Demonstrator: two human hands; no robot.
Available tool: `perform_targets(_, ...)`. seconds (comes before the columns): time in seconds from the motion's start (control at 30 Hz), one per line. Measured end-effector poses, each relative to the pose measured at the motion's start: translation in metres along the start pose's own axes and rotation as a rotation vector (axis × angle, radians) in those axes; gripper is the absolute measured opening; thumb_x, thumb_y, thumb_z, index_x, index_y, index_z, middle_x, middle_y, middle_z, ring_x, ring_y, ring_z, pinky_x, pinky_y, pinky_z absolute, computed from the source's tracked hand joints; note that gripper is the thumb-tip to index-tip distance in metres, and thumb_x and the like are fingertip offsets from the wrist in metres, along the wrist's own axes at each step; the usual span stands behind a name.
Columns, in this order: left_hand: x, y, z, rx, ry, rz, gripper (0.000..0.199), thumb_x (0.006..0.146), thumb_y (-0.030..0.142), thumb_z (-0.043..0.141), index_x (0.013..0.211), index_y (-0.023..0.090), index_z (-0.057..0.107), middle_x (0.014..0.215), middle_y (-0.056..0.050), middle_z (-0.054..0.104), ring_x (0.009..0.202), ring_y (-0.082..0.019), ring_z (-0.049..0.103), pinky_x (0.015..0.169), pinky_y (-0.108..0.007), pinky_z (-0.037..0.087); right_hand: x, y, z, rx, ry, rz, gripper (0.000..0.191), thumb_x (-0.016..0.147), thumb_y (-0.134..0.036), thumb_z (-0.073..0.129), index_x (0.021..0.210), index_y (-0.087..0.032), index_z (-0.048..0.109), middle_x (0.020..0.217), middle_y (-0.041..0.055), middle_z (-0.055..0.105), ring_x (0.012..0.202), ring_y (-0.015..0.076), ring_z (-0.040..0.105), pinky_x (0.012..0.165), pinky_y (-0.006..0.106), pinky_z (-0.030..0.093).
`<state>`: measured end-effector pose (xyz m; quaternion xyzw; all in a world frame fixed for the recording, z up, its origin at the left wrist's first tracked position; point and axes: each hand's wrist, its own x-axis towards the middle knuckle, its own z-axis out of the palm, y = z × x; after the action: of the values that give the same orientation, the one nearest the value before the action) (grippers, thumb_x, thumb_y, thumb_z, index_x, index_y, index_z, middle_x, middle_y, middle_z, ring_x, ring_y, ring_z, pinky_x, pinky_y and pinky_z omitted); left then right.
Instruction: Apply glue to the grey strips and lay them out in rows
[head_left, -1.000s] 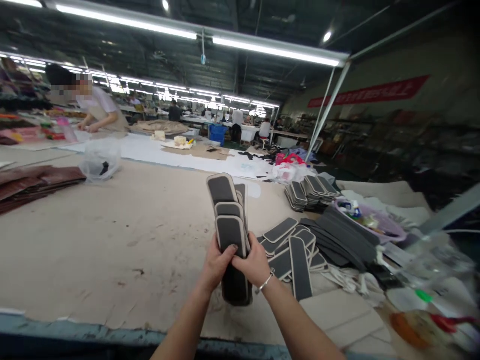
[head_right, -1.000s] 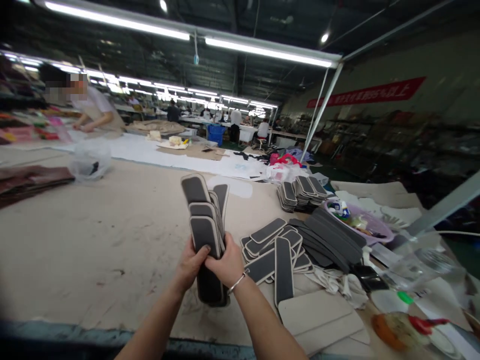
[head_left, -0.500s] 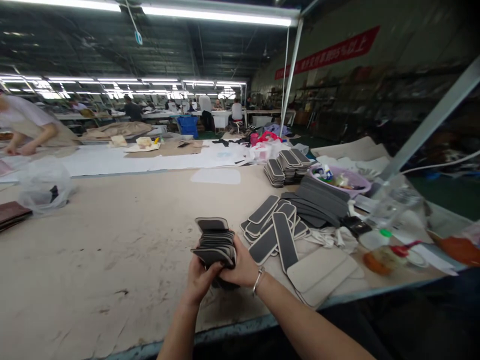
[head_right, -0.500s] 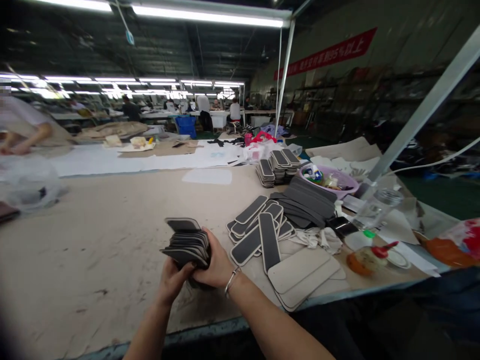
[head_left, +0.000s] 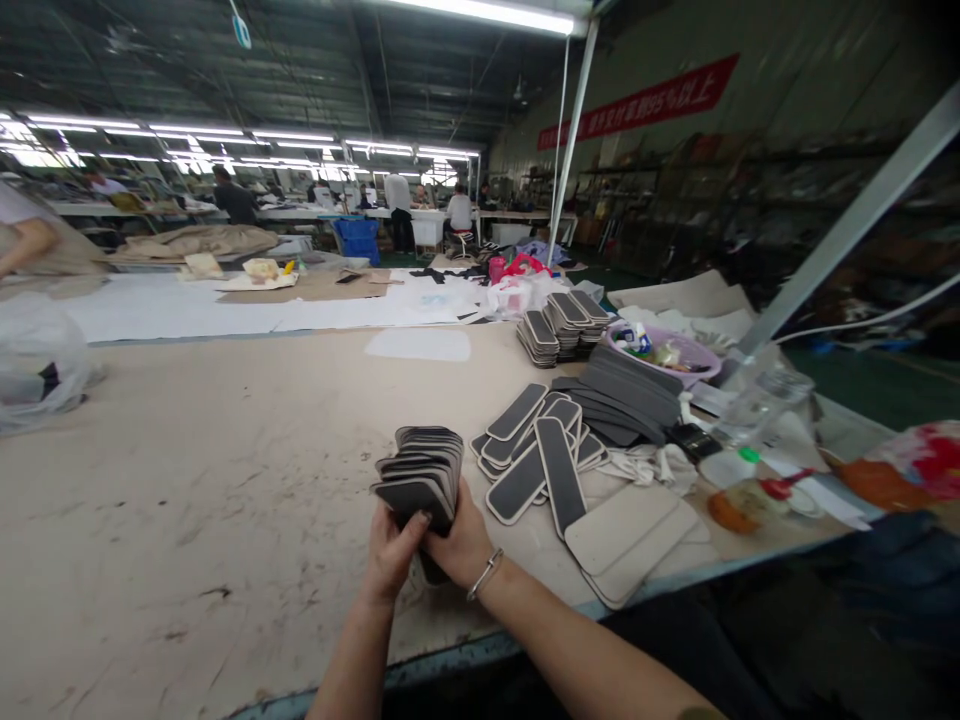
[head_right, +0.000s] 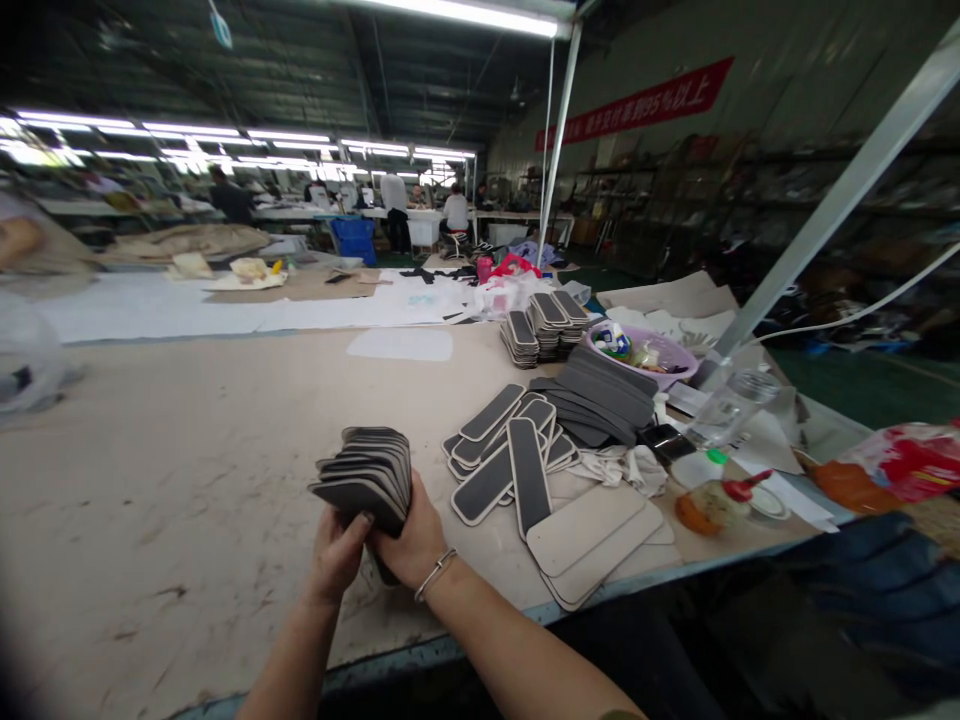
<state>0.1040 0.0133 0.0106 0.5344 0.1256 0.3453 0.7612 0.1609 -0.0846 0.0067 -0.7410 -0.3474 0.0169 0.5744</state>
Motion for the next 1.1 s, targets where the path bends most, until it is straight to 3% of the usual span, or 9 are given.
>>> perform_targets(0.13, 0.003, -0.005, 0.005, -0.306, 0.173, -0.139, 0.045, 0.067, 0.049, 0.068, 0.103, 0.023, 0.061, 0.108, -0.003, 0.064, 0.109, -0.023, 0.055, 0.095, -0.033, 0.043, 0.015, -0.03, -0.015, -0.432, -0.16, -0.105, 0.087, 0.067, -0.031, 0.069, 0.14, -0.019, 0.022, 0.114, 0.0123, 0.053, 0.104, 0.0278, 0.051, 0.089, 0.04, 0.043)
perform_targets(0.23, 0.013, -0.004, -0.002, -0.295, 0.4, -0.173, 0.046, 0.071, 0.059, 0.058, 0.102, 0.025, 0.06, 0.114, -0.002, 0.061, 0.118, -0.023, 0.048, 0.097, -0.035, 0.042, 0.028, -0.046, -0.027, -0.749, -0.314, -0.109, 0.078, 0.069, -0.026, 0.066, 0.137, -0.023, 0.028, 0.101, 0.0101, 0.056, 0.094, 0.0277, 0.053, 0.08, 0.04, 0.044)
perform_targets(0.33, 0.025, 0.001, -0.019, -0.106, 0.717, -0.159, 0.05, 0.075, 0.061, 0.05, 0.11, 0.026, 0.053, 0.131, -0.004, 0.049, 0.128, -0.024, 0.037, 0.101, -0.041, 0.035, 0.032, -0.036, -0.027, -0.93, -0.463, -0.002, 0.066, 0.067, -0.02, 0.066, 0.128, -0.022, 0.039, 0.098, 0.0106, 0.056, 0.092, 0.0269, 0.055, 0.077, 0.037, 0.044)
perform_targets(0.43, 0.029, 0.003, -0.033, 0.002, 0.811, -0.107, 0.046, 0.079, 0.048, 0.054, 0.12, 0.028, 0.044, 0.142, -0.002, 0.035, 0.133, -0.018, 0.029, 0.108, -0.038, 0.024, 0.028, -0.013, -0.022, -0.963, -0.521, 0.095, 0.064, 0.062, -0.016, 0.069, 0.121, -0.019, 0.043, 0.097, 0.0117, 0.057, 0.088, 0.0263, 0.057, 0.073, 0.035, 0.045)
perform_targets(0.67, 0.015, -0.009, -0.015, -0.051, 0.676, -0.315, 0.037, 0.077, 0.044, 0.058, 0.107, 0.024, 0.051, 0.131, -0.008, 0.047, 0.126, -0.022, 0.041, 0.102, -0.039, 0.035, 0.038, 0.001, -0.031, -0.858, -0.5, 0.207, 0.08, 0.051, -0.052, 0.077, 0.117, -0.022, 0.045, 0.096, 0.0072, 0.061, 0.086, 0.0254, 0.061, 0.071, 0.033, 0.048)
perform_targets(0.83, 0.007, -0.011, 0.01, -0.269, 0.226, -0.516, 0.037, 0.075, 0.04, 0.063, 0.103, 0.016, 0.059, 0.105, -0.011, 0.064, 0.102, -0.025, 0.06, 0.084, -0.035, 0.052, 0.044, -0.002, -0.03, -0.411, -0.373, 0.353, 0.087, 0.045, -0.062, 0.075, 0.116, -0.02, 0.048, 0.097, 0.0057, 0.063, 0.087, 0.0245, 0.062, 0.073, 0.033, 0.049)
perform_targets(0.9, 0.006, -0.009, 0.013, -0.263, 0.184, -0.545, 0.038, 0.073, 0.03, 0.066, 0.107, 0.015, 0.058, 0.093, -0.009, 0.068, 0.088, -0.024, 0.065, 0.076, -0.034, 0.055, 0.039, 0.002, -0.02, -0.321, -0.355, 0.414, 0.085, 0.044, -0.057, 0.077, 0.114, -0.019, 0.05, 0.097, 0.0056, 0.063, 0.085, 0.0246, 0.062, 0.071, 0.033, 0.05)
perform_targets(1.0, 0.01, -0.005, 0.006, -0.17, 0.164, -0.606, 0.037, 0.073, 0.021, 0.065, 0.108, 0.014, 0.058, 0.081, -0.007, 0.069, 0.071, -0.022, 0.067, 0.065, -0.032, 0.057, 0.03, 0.007, -0.004, -0.265, -0.35, 0.47, 0.082, 0.045, -0.056, 0.078, 0.113, -0.018, 0.052, 0.097, 0.0068, 0.064, 0.086, 0.0253, 0.062, 0.071, 0.034, 0.051)
perform_targets(1.1, 0.018, -0.001, -0.014, -0.069, 0.115, -0.634, 0.036, 0.073, 0.02, 0.063, 0.108, 0.016, 0.056, 0.074, -0.006, 0.068, 0.059, -0.019, 0.066, 0.057, -0.031, 0.056, 0.027, 0.009, -0.004, -0.14, -0.449, 0.348, 0.071, 0.056, -0.056, 0.074, 0.115, -0.021, 0.055, 0.098, 0.0039, 0.064, 0.084, 0.0213, 0.063, 0.071, 0.031, 0.051)
